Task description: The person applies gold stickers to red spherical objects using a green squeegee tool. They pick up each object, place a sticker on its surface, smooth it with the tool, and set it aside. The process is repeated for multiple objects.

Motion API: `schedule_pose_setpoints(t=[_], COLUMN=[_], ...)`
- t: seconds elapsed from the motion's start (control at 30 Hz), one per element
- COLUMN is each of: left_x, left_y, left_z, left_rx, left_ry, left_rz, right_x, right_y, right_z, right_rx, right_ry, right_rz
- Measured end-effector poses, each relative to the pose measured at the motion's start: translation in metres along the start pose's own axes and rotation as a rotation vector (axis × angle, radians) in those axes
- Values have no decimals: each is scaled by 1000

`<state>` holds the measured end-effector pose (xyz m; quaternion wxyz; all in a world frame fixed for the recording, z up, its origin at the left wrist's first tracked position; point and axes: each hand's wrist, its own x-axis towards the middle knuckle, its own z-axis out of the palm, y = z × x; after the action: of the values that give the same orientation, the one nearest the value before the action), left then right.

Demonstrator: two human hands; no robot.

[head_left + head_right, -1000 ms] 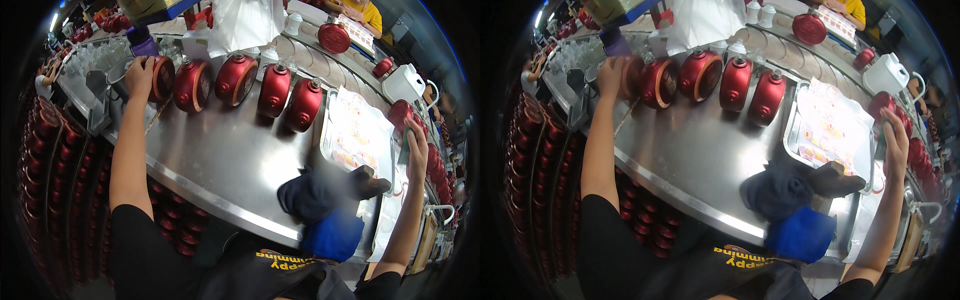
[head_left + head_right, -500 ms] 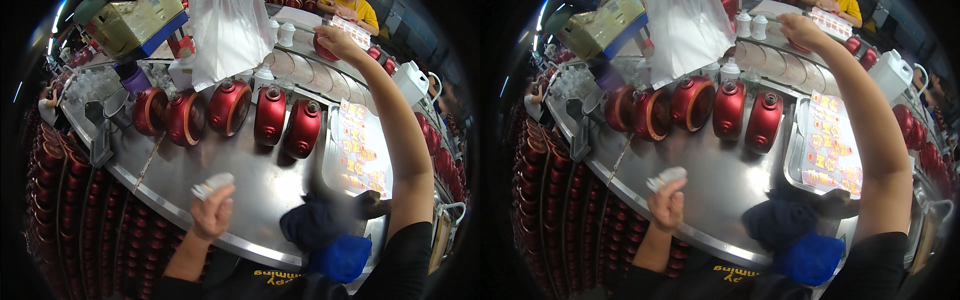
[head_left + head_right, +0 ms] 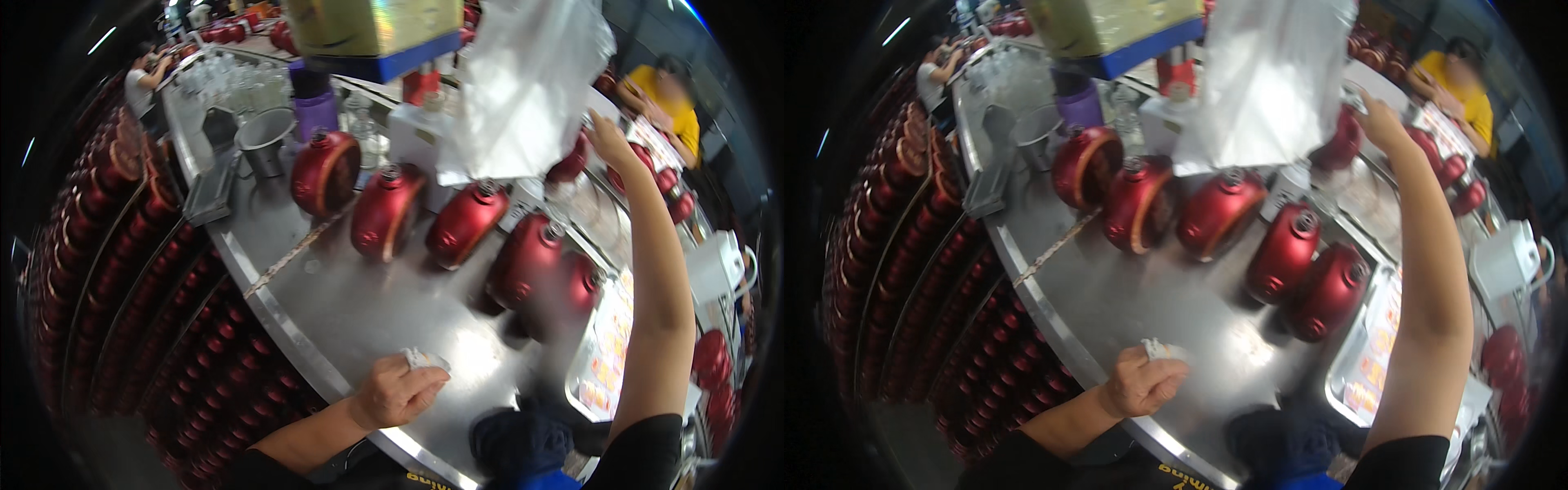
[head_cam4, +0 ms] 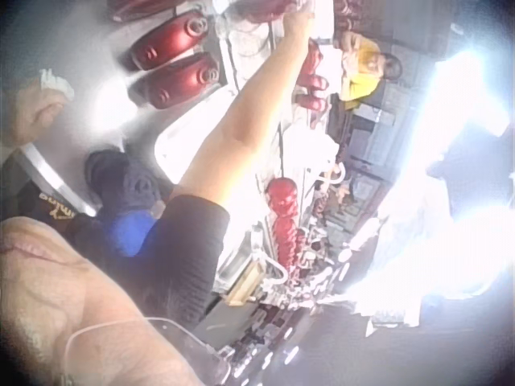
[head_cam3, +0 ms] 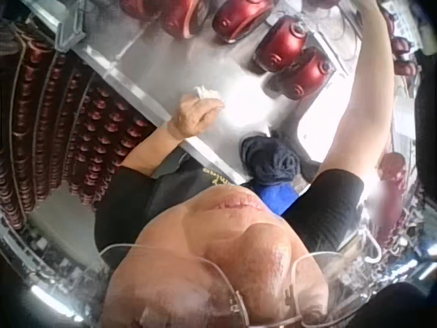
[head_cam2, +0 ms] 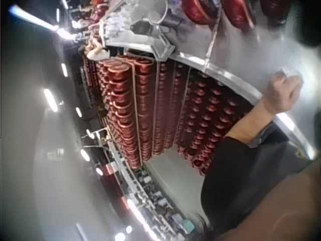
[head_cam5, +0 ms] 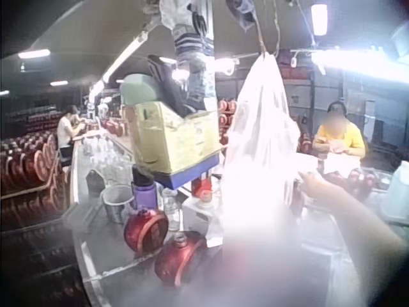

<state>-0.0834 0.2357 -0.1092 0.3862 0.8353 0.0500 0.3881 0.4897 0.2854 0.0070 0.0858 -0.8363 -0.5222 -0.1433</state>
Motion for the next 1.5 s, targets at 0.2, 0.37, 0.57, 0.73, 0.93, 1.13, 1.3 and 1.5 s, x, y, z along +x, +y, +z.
schedule_pose_setpoints(t=[0.2,0.37,0.57,0.73,0.93,1.13,1.3,1.5], left_x=[6,2,-6,-10,-14,-14,-25,-59], left_y=[4,3,-4,-11,-20,15,162,236], left_z=[-5,-1,5,10,20,33,102,172], left_rx=[-33,-12,34,6,21,-23,-492,-448], left_ry=[5,34,66,106,208,242,-18,-167], left_rz=[-36,-40,-25,-38,40,125,396,272], right_x=[-3,-22,-63,-116,-225,-359,-480,-578], right_y=[17,62,115,104,55,-40,-128,-172], right_z=[15,21,15,-70,-225,-323,-322,-270], right_rx=[-33,44,17,-8,33,93,199,328], right_ry=[86,128,222,233,197,120,1,47], right_rz=[83,222,204,115,22,-34,146,248])
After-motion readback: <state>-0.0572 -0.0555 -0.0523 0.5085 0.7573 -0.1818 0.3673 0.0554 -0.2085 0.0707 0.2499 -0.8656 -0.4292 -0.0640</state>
